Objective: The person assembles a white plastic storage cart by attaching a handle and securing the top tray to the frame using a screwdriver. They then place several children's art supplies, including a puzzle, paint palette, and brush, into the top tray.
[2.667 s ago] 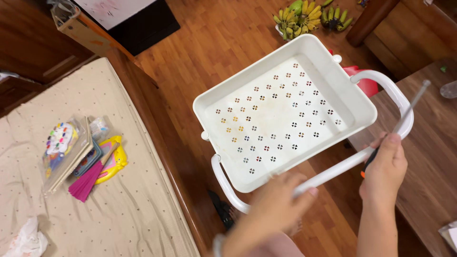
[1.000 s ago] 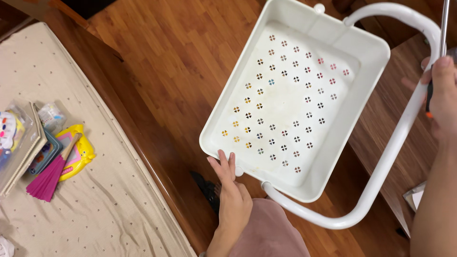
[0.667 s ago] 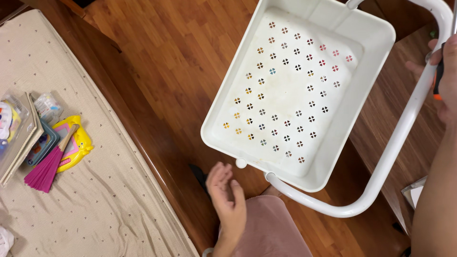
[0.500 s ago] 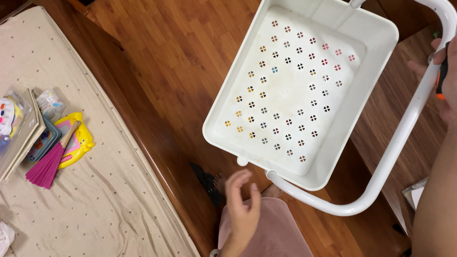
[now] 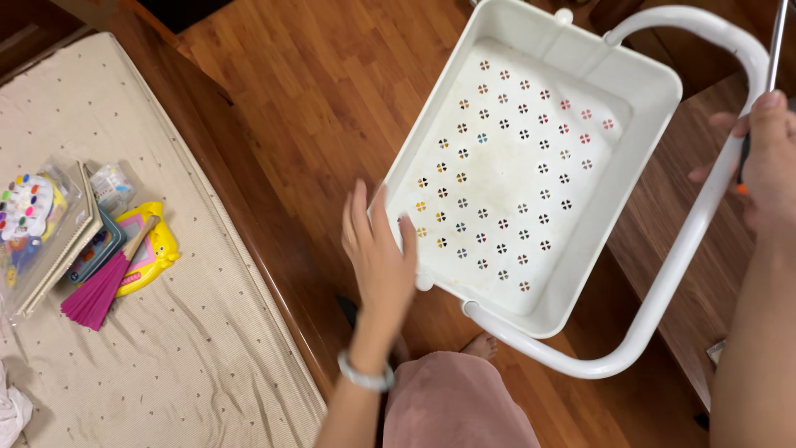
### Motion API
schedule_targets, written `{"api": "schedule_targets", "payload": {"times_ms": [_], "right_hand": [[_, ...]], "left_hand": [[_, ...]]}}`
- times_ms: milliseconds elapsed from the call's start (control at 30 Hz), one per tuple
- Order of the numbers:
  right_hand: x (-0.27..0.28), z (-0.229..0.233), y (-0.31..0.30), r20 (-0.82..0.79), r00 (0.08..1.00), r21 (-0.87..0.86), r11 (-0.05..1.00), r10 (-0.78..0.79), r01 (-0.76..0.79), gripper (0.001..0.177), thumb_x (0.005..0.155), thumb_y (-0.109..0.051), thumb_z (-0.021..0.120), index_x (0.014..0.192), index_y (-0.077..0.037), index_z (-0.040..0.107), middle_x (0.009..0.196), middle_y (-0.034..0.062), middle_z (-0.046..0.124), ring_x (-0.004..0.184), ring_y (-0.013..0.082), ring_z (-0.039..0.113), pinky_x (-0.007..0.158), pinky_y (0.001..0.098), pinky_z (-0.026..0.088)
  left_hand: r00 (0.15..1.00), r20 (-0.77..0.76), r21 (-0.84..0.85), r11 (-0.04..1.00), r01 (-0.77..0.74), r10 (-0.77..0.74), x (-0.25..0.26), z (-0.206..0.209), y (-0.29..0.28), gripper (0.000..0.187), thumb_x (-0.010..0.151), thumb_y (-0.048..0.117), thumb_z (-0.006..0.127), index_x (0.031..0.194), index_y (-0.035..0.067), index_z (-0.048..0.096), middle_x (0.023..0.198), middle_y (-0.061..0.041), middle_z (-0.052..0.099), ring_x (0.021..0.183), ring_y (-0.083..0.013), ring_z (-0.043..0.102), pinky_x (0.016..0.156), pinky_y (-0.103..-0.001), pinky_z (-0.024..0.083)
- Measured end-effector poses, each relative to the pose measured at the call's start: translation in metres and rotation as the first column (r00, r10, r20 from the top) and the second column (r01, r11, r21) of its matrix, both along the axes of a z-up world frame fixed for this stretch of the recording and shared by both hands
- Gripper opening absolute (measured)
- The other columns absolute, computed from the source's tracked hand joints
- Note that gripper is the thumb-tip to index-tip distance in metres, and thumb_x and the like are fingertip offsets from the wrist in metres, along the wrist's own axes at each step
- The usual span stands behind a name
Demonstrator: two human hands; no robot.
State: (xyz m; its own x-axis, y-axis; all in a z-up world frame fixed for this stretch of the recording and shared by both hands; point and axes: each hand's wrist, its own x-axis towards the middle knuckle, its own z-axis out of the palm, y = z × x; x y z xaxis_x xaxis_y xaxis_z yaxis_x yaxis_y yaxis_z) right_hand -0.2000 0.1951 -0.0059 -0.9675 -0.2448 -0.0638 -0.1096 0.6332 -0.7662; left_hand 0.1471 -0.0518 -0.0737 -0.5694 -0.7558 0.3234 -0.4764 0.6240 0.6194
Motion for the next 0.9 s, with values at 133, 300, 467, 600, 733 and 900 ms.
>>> {"api": "schedule_targets", "payload": {"times_ms": [133, 300, 467, 600, 733, 900], "right_hand": [[0.031, 0.016, 0.001, 0.026, 0.997, 0.113, 0.991, -0.075, 0.072, 0.047, 0.116, -0.052, 0.036, 0.1, -0.01, 0.051, 0.117, -0.0013, 0.071, 0.065, 0.0221, 0.069, 0.035, 0.0342, 0.034], [0.07, 0.008, 0.014, 0.122, 0.984, 0.002, 0.992, -0.129, 0.13, 0.045, 0.122, -0.05, 0.041, 0.116, -0.009, 0.059, 0.101, 0.008, 0.066, 0.068, 0.0226, 0.069, 0.045, 0.0294, 0.036], [0.096, -0.001, 0.022, 0.249, 0.949, -0.147, 0.96, -0.196, 0.237, 0.045, 0.115, -0.047, 0.044, 0.11, -0.004, 0.057, 0.087, 0.0051, 0.061, 0.06, 0.0234, 0.066, 0.045, 0.031, 0.05], [0.09, -0.003, 0.017, 0.222, 0.961, -0.142, 0.97, -0.164, 0.199, 0.046, 0.116, -0.047, 0.046, 0.11, -0.004, 0.061, 0.085, 0.004, 0.057, 0.061, 0.026, 0.066, 0.045, 0.0326, 0.046], [0.059, -0.011, -0.002, 0.165, 0.98, -0.087, 0.988, -0.113, 0.129, 0.057, 0.117, -0.047, 0.052, 0.105, 0.008, 0.058, 0.079, 0.0094, 0.051, 0.059, 0.0274, 0.062, 0.049, 0.0358, 0.058], [-0.022, -0.033, -0.061, -0.127, 0.988, 0.396, 0.918, 0.089, -0.032, 0.058, 0.117, -0.051, 0.054, 0.104, 0.004, 0.071, 0.07, 0.0141, 0.061, 0.066, 0.0258, 0.06, 0.066, 0.0417, 0.048]], "left_hand": [[0.99, 0.115, 0.161, 0.985, 0.064, -0.083, -0.029, -0.009, -0.057, 0.054, 0.102, 0.027, 0.056, 0.147, -0.001, 0.046, 0.146, -0.023, 0.051, 0.136, -0.0413, 0.045, 0.107, -0.056, 0.037], [0.889, 0.421, 0.318, 0.947, 0.04, -0.179, -0.041, -0.015, -0.084, 0.044, 0.106, 0.041, 0.042, 0.136, 0.012, 0.055, 0.112, -0.02, 0.072, 0.102, -0.0409, 0.068, 0.085, -0.053, 0.054], [0.869, 0.418, 0.406, 0.91, 0.081, -0.264, -0.029, -0.014, -0.098, 0.04, 0.106, 0.044, 0.043, 0.115, 0.01, 0.062, 0.091, -0.024, 0.072, 0.089, -0.0461, 0.068, 0.077, -0.057, 0.054], [0.891, 0.363, 0.452, 0.888, 0.087, -0.272, -0.026, -0.021, -0.104, 0.038, 0.104, 0.043, 0.044, 0.111, 0.012, 0.064, 0.092, -0.026, 0.071, 0.092, -0.0485, 0.067, 0.078, -0.058, 0.053], [0.901, 0.377, 0.461, 0.887, 0.018, -0.214, -0.02, -0.03, -0.103, 0.038, 0.105, 0.043, 0.044, 0.112, 0.012, 0.063, 0.095, -0.025, 0.071, 0.095, -0.0496, 0.066, 0.08, -0.058, 0.053], [0.916, 0.389, 0.51, 0.85, -0.131, -0.092, -0.015, -0.039, -0.103, 0.04, 0.107, 0.043, 0.04, 0.115, 0.009, 0.061, 0.099, -0.026, 0.072, 0.098, -0.0492, 0.066, 0.084, -0.057, 0.053]]}}
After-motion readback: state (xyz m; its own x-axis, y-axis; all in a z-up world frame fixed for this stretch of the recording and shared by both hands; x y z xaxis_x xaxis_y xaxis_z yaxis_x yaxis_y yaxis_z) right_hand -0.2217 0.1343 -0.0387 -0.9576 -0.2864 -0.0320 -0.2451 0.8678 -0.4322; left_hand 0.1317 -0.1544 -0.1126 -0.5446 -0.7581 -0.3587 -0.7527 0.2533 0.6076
